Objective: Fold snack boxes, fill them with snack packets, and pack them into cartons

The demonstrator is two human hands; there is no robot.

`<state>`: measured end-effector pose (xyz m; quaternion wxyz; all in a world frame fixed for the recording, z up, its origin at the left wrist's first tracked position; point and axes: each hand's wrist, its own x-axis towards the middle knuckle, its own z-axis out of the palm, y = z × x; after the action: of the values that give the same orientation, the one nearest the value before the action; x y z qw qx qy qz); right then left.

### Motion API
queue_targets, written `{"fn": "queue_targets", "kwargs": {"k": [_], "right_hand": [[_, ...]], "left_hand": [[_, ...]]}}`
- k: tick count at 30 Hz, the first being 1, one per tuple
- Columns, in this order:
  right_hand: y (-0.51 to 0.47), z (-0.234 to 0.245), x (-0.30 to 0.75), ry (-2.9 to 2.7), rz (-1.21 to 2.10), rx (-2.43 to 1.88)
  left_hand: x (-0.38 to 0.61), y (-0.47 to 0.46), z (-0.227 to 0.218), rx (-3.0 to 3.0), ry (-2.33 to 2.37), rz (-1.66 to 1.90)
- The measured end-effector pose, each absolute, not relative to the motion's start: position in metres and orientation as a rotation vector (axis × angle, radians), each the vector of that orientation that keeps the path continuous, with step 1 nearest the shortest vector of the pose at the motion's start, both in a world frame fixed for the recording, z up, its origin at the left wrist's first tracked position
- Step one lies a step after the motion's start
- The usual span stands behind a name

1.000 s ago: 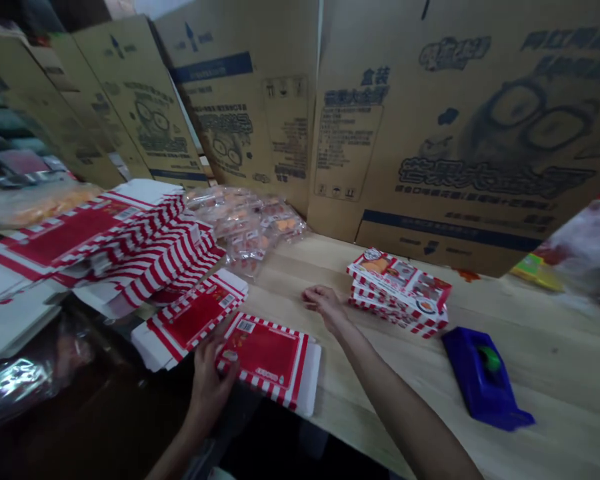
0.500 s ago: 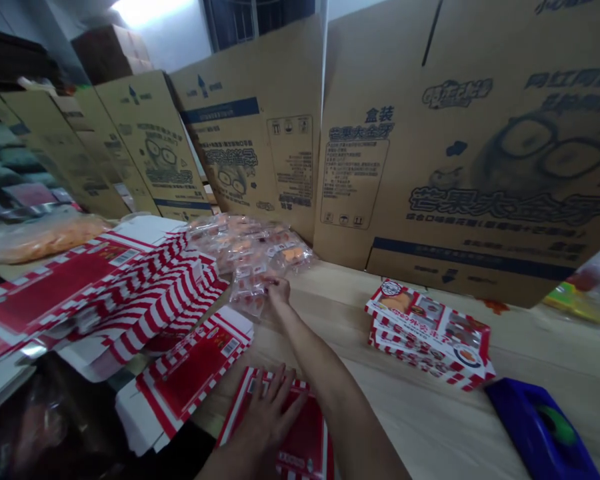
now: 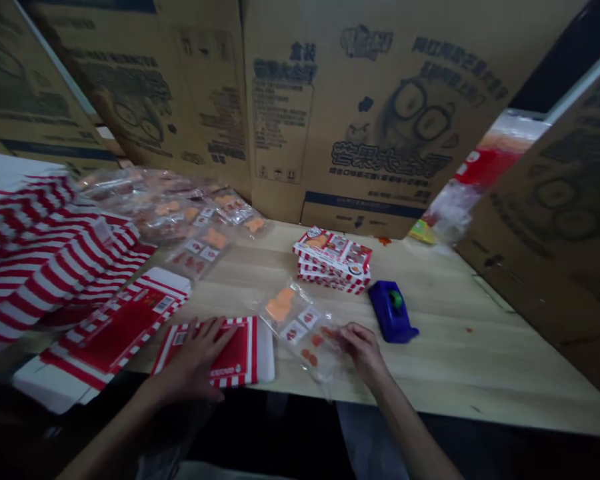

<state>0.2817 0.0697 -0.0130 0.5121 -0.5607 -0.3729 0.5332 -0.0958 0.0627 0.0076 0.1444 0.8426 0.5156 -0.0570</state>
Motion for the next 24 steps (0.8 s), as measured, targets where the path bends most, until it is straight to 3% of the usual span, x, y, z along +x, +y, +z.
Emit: {"fn": "queue_targets", "kwargs": {"k": [5,11,18,24], "right_hand": [[0.018,-0.01,0.36,-1.21,1.159,-1.667],[0.053,0.003,0.34,-1.696,0.643,-1.637],[0.131,-0.021,0.266,-1.741,0.76,-1.592],[0.131,-0.003,0.254,-1.718,0.642,-1.566]], "left_hand": [[-0.1,0.06,-0.002,2.489,1.508,-0.102],[-0.079,0.054,0.002,2.491,1.493,-0.133],[-0.058,0.046,0.009,2.493,1.527,-0.117],[-0.055,0.044,0.004,2.512,1.563,0.02]]}}
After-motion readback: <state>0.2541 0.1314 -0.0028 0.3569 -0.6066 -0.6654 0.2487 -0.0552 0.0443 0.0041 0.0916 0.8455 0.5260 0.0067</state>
